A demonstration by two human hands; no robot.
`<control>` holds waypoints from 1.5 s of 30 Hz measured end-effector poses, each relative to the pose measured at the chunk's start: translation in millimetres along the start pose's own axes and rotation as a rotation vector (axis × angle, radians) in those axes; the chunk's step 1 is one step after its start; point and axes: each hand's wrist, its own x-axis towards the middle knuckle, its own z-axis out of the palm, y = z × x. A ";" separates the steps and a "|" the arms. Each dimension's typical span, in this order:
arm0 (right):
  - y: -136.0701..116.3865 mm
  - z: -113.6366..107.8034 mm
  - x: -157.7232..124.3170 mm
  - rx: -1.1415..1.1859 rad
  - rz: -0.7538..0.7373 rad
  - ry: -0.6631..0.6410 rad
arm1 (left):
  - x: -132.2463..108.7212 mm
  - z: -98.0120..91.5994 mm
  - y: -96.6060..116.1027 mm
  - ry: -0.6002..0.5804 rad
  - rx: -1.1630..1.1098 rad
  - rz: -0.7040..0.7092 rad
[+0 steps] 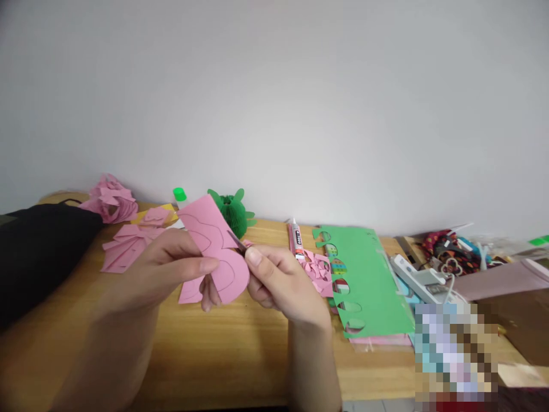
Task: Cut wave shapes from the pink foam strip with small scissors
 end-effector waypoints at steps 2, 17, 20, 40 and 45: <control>-0.4 -0.5 0.3 0.019 0.016 -0.014 | 0.9 -1.7 -2.3 0.022 0.026 0.030; -3.8 0.5 0.9 0.197 0.104 -0.079 | -0.9 -12.2 -1.2 0.157 -0.065 0.089; -3.2 -0.9 1.6 0.192 0.131 -0.088 | 0.5 -11.0 0.0 0.179 -0.103 0.089; 6.5 1.2 5.6 0.106 0.160 -0.020 | 5.0 4.6 -4.7 0.444 0.097 0.235; 7.5 2.2 7.7 0.135 0.149 0.001 | 5.0 8.8 -5.5 0.473 0.113 0.266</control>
